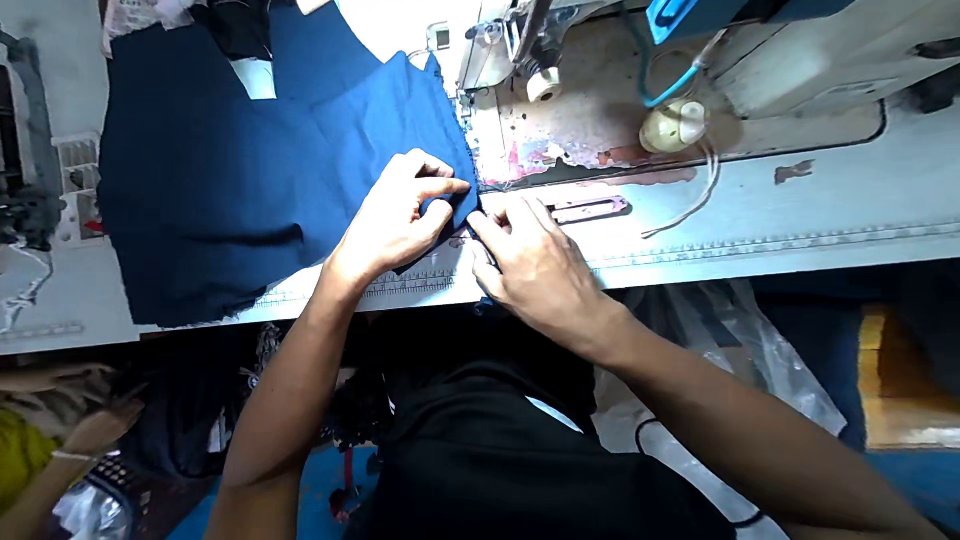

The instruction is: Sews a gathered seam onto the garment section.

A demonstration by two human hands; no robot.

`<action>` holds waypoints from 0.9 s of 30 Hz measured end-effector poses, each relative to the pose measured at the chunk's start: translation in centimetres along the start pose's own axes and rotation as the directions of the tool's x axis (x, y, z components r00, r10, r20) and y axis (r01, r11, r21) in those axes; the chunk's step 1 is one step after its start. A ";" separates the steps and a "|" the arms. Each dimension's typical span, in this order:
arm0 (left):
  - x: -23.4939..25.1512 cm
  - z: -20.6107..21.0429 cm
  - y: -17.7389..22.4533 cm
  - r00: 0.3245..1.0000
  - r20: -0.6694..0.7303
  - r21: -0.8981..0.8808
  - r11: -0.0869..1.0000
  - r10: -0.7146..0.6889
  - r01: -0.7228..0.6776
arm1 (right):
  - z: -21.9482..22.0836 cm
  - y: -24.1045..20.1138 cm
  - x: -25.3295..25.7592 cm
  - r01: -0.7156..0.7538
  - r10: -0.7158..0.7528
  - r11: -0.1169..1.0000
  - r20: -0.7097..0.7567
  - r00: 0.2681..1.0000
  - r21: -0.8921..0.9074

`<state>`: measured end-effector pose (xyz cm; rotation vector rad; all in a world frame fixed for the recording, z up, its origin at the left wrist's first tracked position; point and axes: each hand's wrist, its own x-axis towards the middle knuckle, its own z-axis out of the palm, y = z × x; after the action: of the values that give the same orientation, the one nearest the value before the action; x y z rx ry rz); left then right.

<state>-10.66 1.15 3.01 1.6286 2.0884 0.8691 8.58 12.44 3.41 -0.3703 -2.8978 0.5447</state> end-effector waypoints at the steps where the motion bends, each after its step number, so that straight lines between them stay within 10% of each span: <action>1: 0.0 0.0 0.0 1.000 0.002 -0.003 1.000 -0.007 0.007 | 0.1 -0.1 -0.2 0.000 0.000 1.000 -0.017 1.000 -0.004; 27: 0.2 1.1 -0.3 0.991 -0.126 0.001 0.999 -0.039 0.040 | 1.5 -2.3 -1.4 -0.001 0.032 0.966 -0.115 0.993 0.257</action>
<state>-10.27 1.56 1.94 1.5653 2.1996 0.9795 9.14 9.49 2.68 -0.3745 -2.6684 0.8581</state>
